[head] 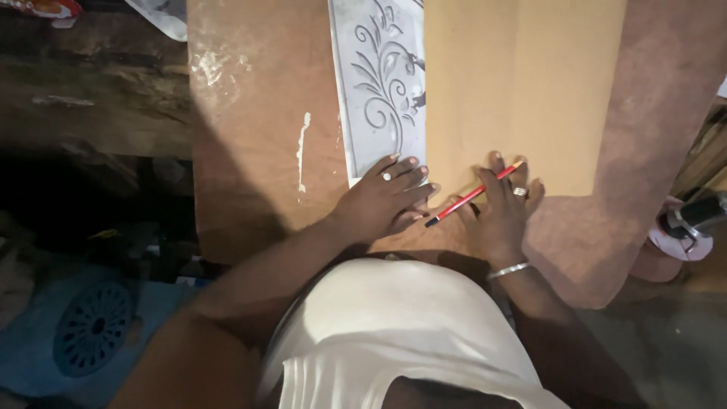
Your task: Draw a stencil onto a wooden board using a pencil and a paper pattern.
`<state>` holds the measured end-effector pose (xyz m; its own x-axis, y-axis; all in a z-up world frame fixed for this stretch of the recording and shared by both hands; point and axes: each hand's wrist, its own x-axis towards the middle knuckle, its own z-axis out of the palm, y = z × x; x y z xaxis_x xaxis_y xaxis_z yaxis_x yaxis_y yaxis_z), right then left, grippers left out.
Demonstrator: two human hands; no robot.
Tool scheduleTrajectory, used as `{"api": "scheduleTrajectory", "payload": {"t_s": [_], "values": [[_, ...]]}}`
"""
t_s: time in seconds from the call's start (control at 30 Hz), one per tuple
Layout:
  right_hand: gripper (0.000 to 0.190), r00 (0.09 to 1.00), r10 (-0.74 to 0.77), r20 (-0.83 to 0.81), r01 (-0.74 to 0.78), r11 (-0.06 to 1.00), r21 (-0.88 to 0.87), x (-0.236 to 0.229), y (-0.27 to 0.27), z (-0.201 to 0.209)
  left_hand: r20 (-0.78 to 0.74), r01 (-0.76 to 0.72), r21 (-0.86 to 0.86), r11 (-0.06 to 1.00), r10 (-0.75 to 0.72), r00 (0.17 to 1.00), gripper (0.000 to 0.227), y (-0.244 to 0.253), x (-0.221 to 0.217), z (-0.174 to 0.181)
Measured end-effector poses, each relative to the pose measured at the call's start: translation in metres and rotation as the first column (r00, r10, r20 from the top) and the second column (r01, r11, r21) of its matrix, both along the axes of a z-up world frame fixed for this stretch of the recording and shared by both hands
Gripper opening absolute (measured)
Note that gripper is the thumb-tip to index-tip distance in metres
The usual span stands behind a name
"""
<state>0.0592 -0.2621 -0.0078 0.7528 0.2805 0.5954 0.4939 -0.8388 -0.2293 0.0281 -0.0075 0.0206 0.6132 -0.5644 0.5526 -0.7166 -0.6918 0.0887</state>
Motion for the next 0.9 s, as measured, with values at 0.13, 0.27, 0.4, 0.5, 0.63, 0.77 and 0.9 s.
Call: {"api": "scheduleTrajectory", "payload": {"t_s": [0.13,0.27,0.4,0.5,0.63,0.77,0.9], "values": [[0.065,0.999,-0.035,0.003,0.035,0.998,-0.052,0.002,0.007,0.004,-0.031,0.086,-0.078,0.993,-0.088,0.996,0.056,0.006,0.002,0.007],[0.064,0.998,0.005,0.056,-0.002,0.998,-0.067,0.0,0.012,0.01,-0.077,-0.032,-0.188,0.982,0.017,0.997,0.052,0.011,0.002,0.02],[0.065,0.998,-0.005,0.063,0.011,0.996,-0.089,-0.002,0.012,0.015,-0.043,-0.402,-0.053,0.914,0.4,0.915,0.062,0.009,0.019,0.029],[0.065,0.996,0.02,0.086,-0.014,0.997,-0.071,0.0,0.013,0.016,0.061,-0.411,-0.107,0.905,0.418,0.906,0.071,0.012,0.028,0.015],[0.063,0.997,0.026,0.076,-0.022,0.999,-0.047,0.003,0.021,0.018,-0.01,-0.403,-0.118,0.907,0.405,0.914,0.07,0.009,0.029,0.015],[0.059,0.993,0.017,0.115,-0.009,0.998,-0.062,0.005,0.031,0.017,0.006,-0.442,-0.101,0.891,0.445,0.896,0.074,0.001,0.027,0.026],[0.054,0.984,0.129,0.12,-0.129,0.992,-0.007,0.009,0.028,0.004,0.082,-0.461,-0.081,0.884,0.467,0.881,0.075,-0.001,0.034,0.018]]}}
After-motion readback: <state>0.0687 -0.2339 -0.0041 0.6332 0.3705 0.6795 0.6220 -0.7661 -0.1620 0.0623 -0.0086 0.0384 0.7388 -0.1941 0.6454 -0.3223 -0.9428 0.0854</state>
